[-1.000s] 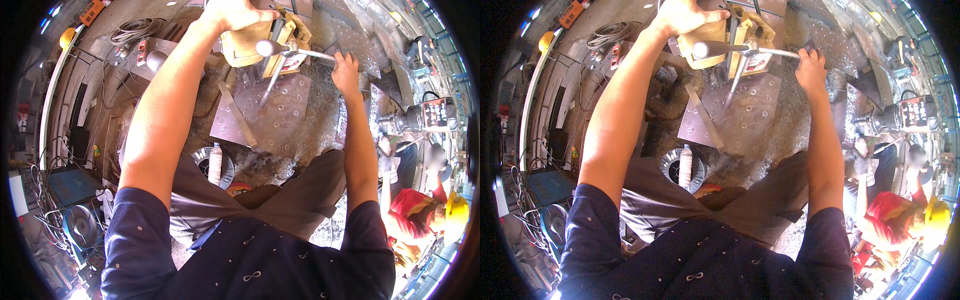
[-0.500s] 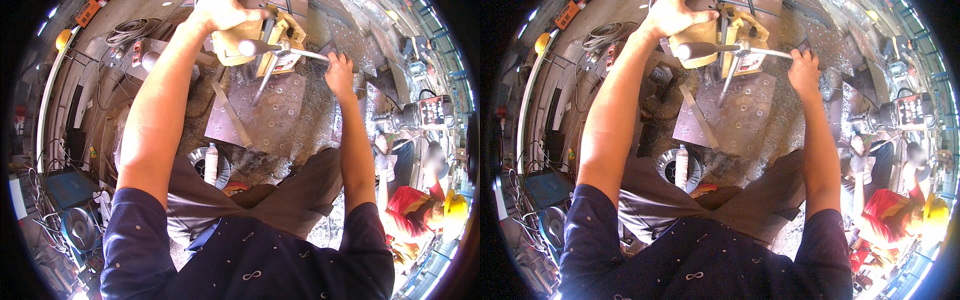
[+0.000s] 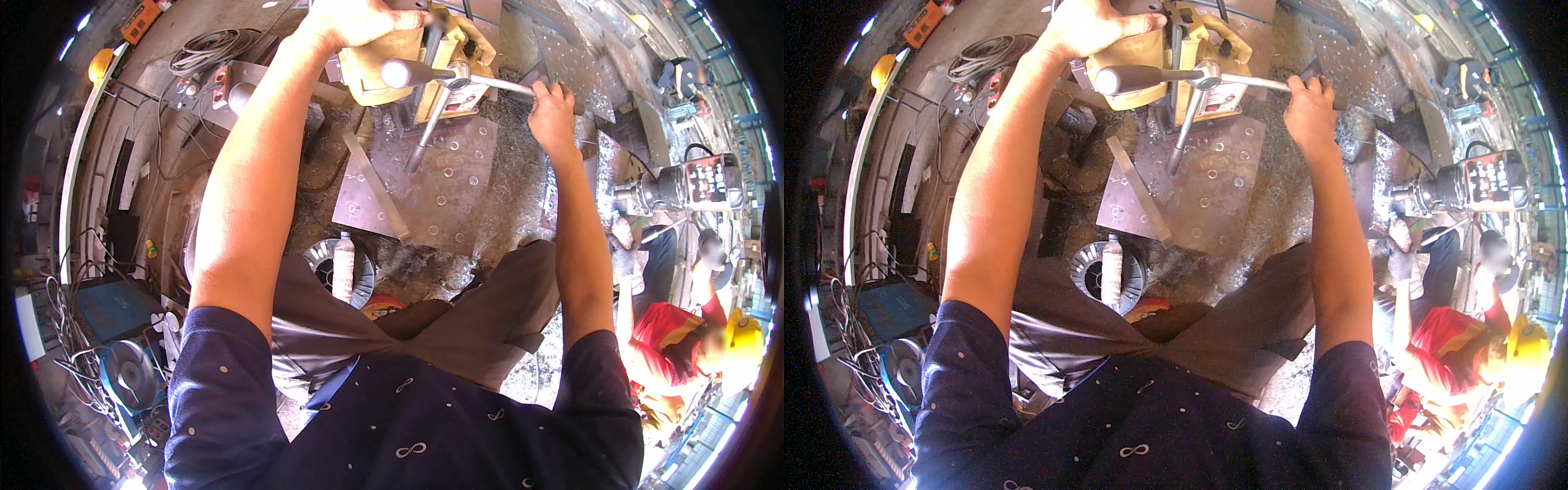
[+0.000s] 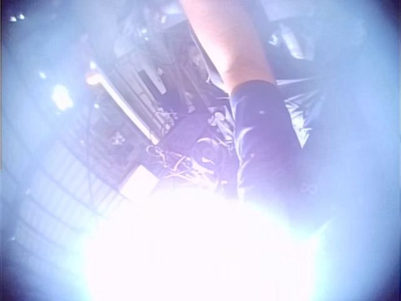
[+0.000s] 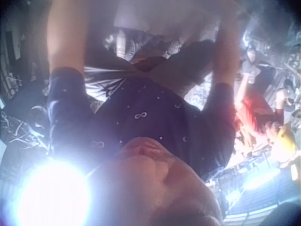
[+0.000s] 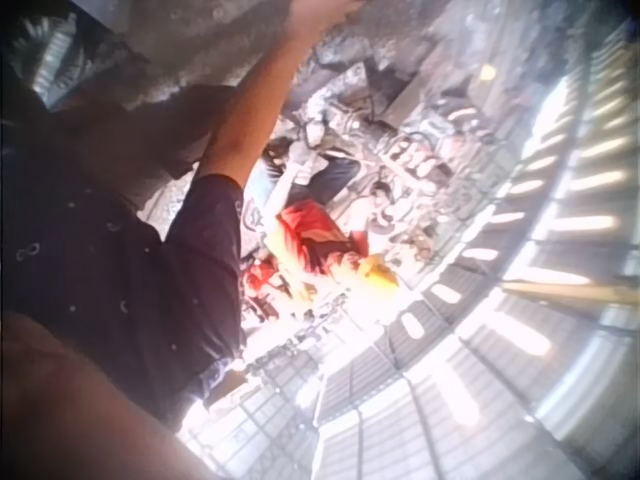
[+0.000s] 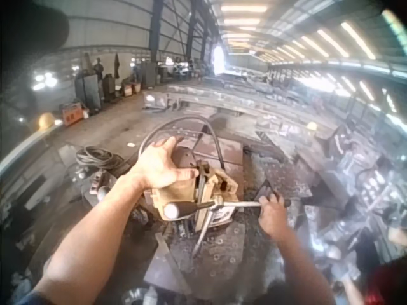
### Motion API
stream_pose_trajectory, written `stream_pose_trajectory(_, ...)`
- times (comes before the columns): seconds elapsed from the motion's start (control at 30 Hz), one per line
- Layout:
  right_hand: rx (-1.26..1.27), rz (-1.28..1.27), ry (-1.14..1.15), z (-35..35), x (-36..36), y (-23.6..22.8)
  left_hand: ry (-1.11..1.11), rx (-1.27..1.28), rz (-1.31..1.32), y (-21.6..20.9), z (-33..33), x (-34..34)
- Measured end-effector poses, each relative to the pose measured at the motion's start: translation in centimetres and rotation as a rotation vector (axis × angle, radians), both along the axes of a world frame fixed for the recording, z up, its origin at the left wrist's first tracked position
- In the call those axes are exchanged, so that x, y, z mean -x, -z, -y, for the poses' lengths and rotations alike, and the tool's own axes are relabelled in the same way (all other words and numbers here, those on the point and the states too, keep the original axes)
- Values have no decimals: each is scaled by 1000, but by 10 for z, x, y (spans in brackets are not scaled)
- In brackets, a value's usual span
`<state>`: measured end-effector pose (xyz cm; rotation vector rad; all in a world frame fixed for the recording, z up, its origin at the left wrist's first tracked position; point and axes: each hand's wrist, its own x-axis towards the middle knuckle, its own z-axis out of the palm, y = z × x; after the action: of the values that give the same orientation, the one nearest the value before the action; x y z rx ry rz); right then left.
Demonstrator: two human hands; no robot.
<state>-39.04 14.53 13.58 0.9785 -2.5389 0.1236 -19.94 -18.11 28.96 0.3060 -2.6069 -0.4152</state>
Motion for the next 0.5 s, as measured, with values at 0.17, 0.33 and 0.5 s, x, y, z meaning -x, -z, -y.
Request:
stream_pose_trajectory(0.17, 1, 10, -31, 0, 20, 0, -79, 66, -38, 11, -10, 5)
stream_pose_trajectory(0.33, 35, 82, -47, -3, 26, 21, -49, 35, -44, 6, -9, 1)
stream_pose_trajectory(0.5, 119, 71, -5, -3, 21, 36, -27, 31, -9, 2, -9, 2)
